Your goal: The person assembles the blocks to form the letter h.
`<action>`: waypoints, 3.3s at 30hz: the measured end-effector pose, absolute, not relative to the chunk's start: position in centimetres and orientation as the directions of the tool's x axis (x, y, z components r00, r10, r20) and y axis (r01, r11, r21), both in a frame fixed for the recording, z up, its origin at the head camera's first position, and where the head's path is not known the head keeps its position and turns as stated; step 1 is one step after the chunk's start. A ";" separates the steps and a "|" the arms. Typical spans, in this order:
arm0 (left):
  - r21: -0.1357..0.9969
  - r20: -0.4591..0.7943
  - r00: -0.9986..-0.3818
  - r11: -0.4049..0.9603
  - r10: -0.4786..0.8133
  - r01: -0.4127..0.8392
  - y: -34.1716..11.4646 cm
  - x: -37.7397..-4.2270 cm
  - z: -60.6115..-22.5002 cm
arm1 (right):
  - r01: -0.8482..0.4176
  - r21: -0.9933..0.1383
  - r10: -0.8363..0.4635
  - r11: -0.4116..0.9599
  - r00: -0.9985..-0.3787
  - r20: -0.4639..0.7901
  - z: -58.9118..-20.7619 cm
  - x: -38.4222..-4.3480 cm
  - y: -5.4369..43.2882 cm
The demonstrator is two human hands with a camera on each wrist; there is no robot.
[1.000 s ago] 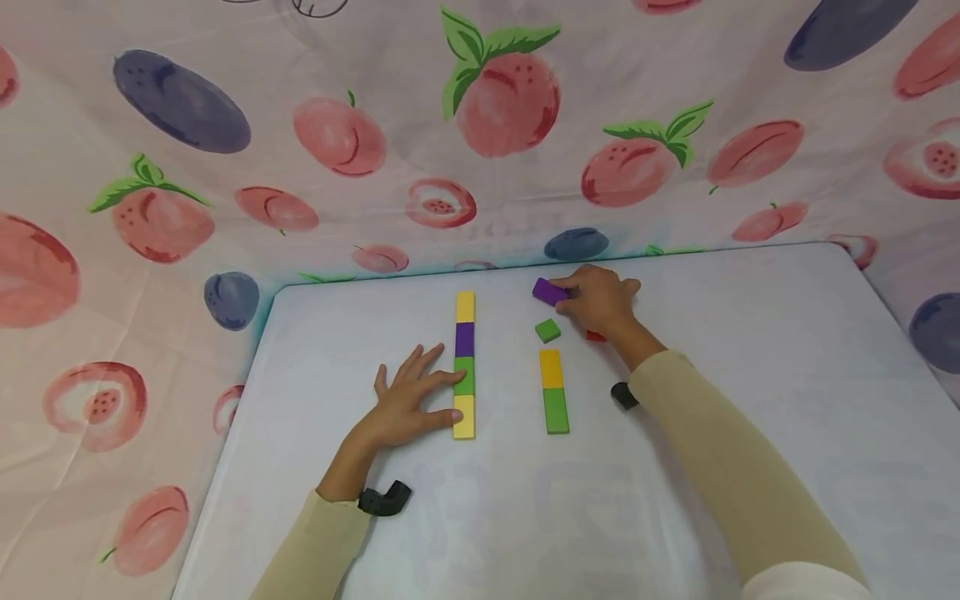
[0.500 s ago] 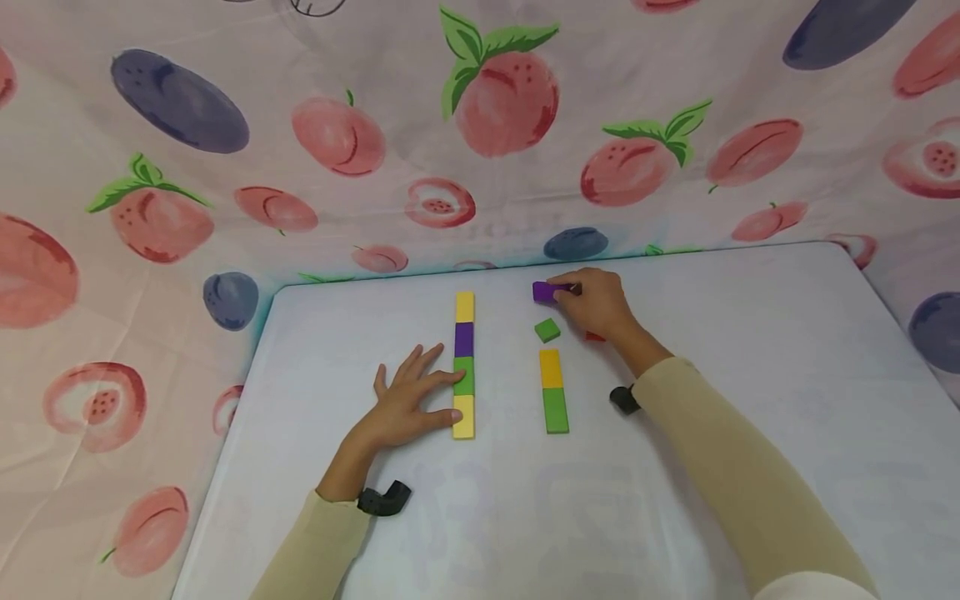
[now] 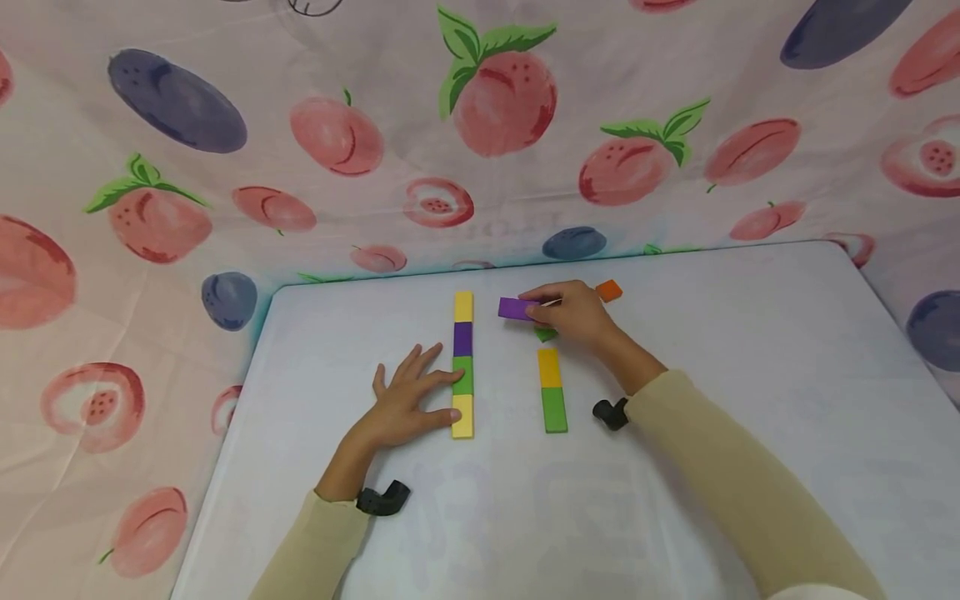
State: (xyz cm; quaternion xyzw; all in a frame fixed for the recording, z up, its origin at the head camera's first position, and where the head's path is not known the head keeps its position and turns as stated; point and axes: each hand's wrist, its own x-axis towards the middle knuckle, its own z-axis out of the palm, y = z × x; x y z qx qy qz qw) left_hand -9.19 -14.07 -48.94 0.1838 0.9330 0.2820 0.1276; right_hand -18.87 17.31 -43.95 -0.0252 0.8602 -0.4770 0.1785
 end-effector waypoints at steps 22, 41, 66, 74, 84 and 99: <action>0.562 -0.167 -0.897 0.787 0.409 0.254 -14.1 -9.3 -48.8 | 0.161 -0.734 -0.206 0.660 -0.901 -0.383 -43.9 -18.3 13.8; 0.563 -0.164 -0.895 0.784 0.414 0.260 -14.1 -9.3 -49.1 | 0.205 -0.707 -0.143 0.677 -0.905 -0.400 -44.5 -20.2 12.5; 0.556 -0.159 -0.897 0.788 0.413 0.264 -14.1 -9.4 -49.2 | -0.019 -0.607 -0.271 0.794 -0.906 -0.326 -45.4 -21.2 13.5; 0.547 -0.160 -0.898 0.794 0.409 0.264 -14.1 -9.3 -49.2 | -0.094 -0.543 -0.313 0.834 -0.892 -0.326 -45.3 -21.3 14.2; 0.553 -0.155 -0.900 0.791 0.408 0.263 -14.1 -9.4 -49.4 | -0.156 -0.509 -0.347 0.846 -0.887 -0.304 -44.9 -21.1 13.8; 0.551 -0.148 -0.897 0.788 0.416 0.274 -14.1 -9.4 -49.4 | -0.153 -0.481 -0.329 0.864 -0.893 -0.307 -45.0 -21.2 13.5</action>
